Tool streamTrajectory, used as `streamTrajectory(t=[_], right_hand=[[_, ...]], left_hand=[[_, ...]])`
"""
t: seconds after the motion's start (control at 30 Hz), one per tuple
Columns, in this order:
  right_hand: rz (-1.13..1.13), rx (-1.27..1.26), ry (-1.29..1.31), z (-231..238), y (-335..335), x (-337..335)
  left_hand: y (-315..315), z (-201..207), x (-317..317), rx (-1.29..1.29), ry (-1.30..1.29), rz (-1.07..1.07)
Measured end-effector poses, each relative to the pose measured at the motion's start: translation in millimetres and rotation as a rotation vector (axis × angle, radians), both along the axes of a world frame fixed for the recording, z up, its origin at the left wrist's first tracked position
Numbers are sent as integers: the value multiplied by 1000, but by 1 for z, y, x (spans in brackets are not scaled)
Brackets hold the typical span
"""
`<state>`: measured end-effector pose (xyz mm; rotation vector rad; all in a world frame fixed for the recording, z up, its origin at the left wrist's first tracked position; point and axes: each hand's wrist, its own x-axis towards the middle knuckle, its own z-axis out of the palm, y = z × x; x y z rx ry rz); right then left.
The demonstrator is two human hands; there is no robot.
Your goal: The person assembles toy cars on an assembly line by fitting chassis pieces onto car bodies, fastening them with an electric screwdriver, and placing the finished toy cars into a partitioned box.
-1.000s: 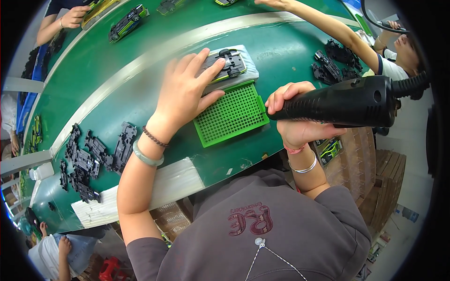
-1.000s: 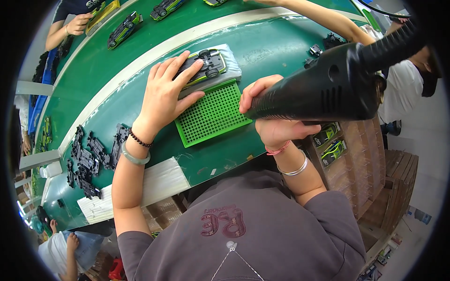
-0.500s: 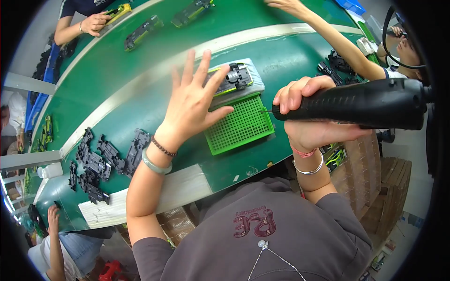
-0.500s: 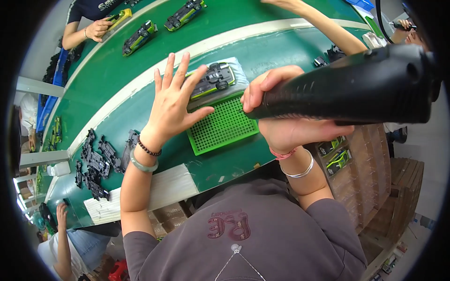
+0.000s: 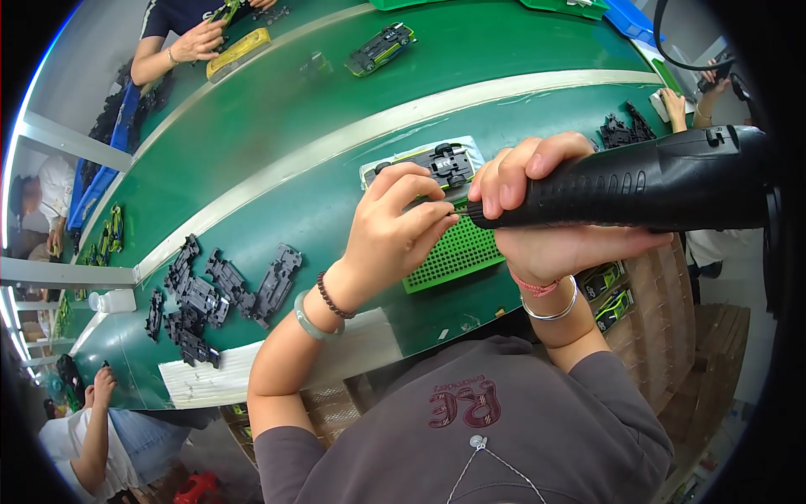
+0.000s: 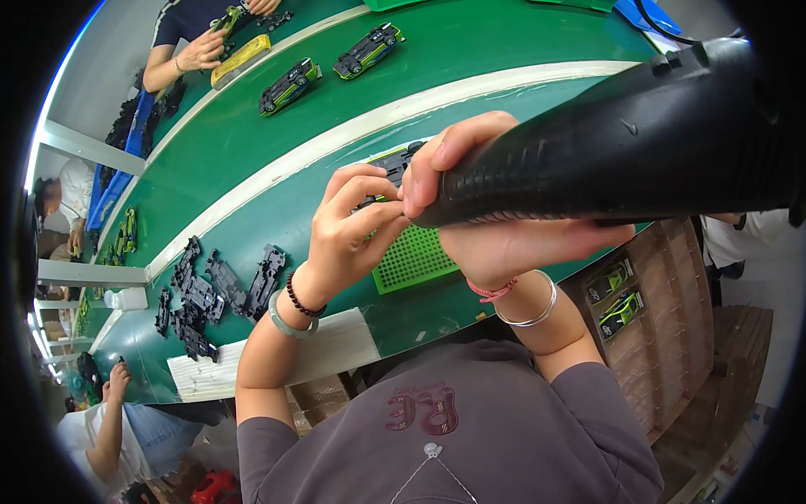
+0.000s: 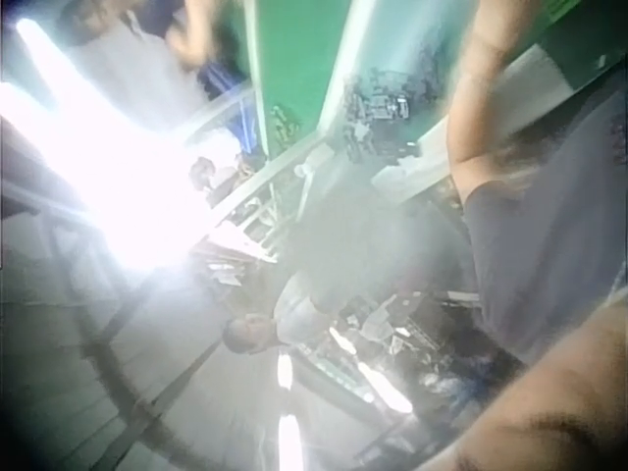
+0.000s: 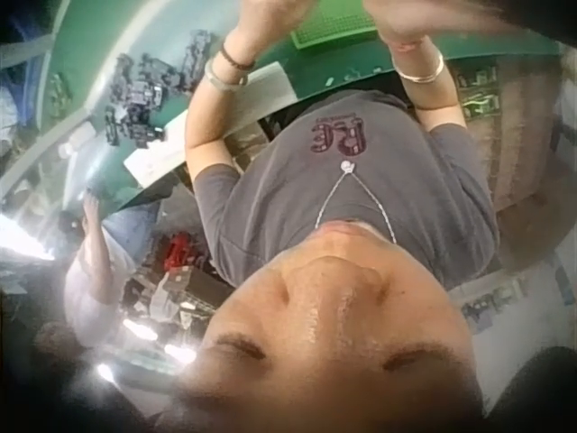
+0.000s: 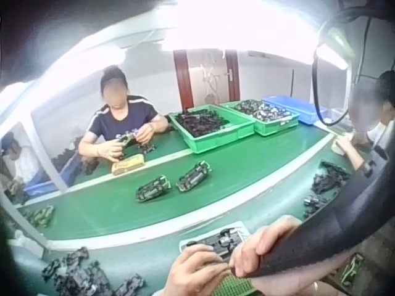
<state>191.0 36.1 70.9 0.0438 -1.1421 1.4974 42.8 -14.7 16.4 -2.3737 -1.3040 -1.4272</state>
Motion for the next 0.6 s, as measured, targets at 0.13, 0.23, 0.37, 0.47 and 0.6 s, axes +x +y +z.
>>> streamTrajectory(t=[0.13,0.23,0.37,0.47,0.6], right_hand=[[136,-75,178,-1,2,-2],[132,-100,158,-1,2,-5],[-35,-56,4,-3,6,-17],[-56,-22,-26,-5,18,-33],[-44,-144,-143,-1,29,-63]], left_hand=[[0,-3,4,-29,-127,-8],[1,-8,3,8,-132,36],[1,-14,2,57,-145,95],[7,-11,-11,124,-53,149],[12,1,-49,-255,79,104]])
